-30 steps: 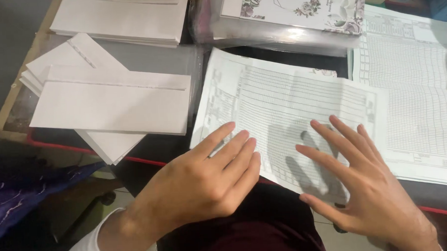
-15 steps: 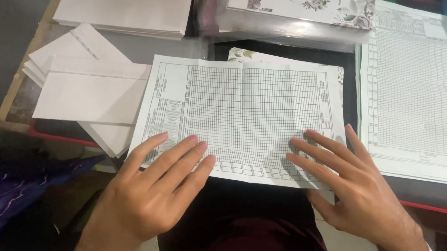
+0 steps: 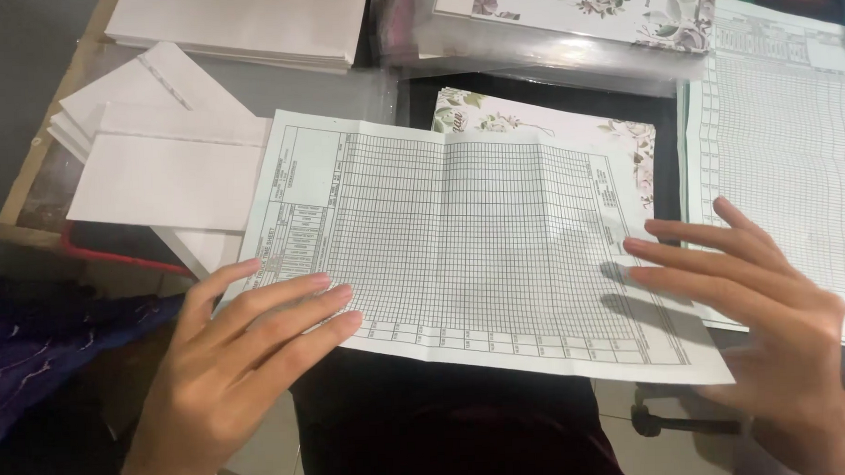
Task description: Folding printed grid sheets and inserting them into envelopes for mailing or organization
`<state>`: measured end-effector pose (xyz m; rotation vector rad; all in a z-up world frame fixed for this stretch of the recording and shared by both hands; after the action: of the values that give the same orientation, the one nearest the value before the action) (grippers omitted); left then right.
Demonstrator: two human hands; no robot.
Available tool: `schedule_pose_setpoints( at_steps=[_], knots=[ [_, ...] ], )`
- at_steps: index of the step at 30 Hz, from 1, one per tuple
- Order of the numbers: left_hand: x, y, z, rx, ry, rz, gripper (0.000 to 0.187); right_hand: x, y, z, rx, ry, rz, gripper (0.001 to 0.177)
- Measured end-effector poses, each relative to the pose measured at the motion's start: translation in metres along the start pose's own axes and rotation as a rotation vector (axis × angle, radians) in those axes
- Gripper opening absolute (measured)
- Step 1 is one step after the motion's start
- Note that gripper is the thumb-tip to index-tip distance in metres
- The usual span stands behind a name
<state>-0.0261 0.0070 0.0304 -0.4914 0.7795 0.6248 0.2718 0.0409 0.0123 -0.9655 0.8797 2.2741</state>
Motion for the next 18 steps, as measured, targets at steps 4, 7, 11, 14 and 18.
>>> schedule_pose_setpoints(
  at_steps=[4, 7, 11, 14, 18],
  knots=[
    [-0.001, 0.005, -0.006, -0.036, -0.041, -0.038, 0.012, 0.021, -0.015, 0.004, -0.029, 0.196, 0.013, 0.045],
    [0.0, 0.005, -0.004, -0.058, -0.057, -0.065, 0.01, 0.037, -0.007, 0.009, -0.156, 0.28, 0.092, 0.047],
    [-0.001, 0.009, -0.008, -0.079, -0.071, -0.058, 0.011, 0.045, -0.005, 0.007, -0.261, 0.277, 0.079, 0.051],
    [-0.001, 0.008, -0.01, -0.068, -0.079, -0.014, 0.011, 0.039, -0.003, 0.006, -0.321, 0.22, 0.03, 0.045],
    [-0.005, 0.001, -0.008, -0.039, -0.066, 0.162, 0.014, 0.026, 0.004, 0.009, -0.16, 0.171, -0.032, 0.04]
  ],
)
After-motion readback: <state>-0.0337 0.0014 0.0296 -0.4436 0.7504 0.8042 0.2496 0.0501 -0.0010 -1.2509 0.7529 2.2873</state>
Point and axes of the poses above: each hand's wrist, its own z-axis towards the middle knuckle, its own x-axis out of the palm, y = z × x, the point moved 8 cm from there along z, towards the middle knuckle, and after that the axes turned 6 degrees about -y, right-handed, at the moved point
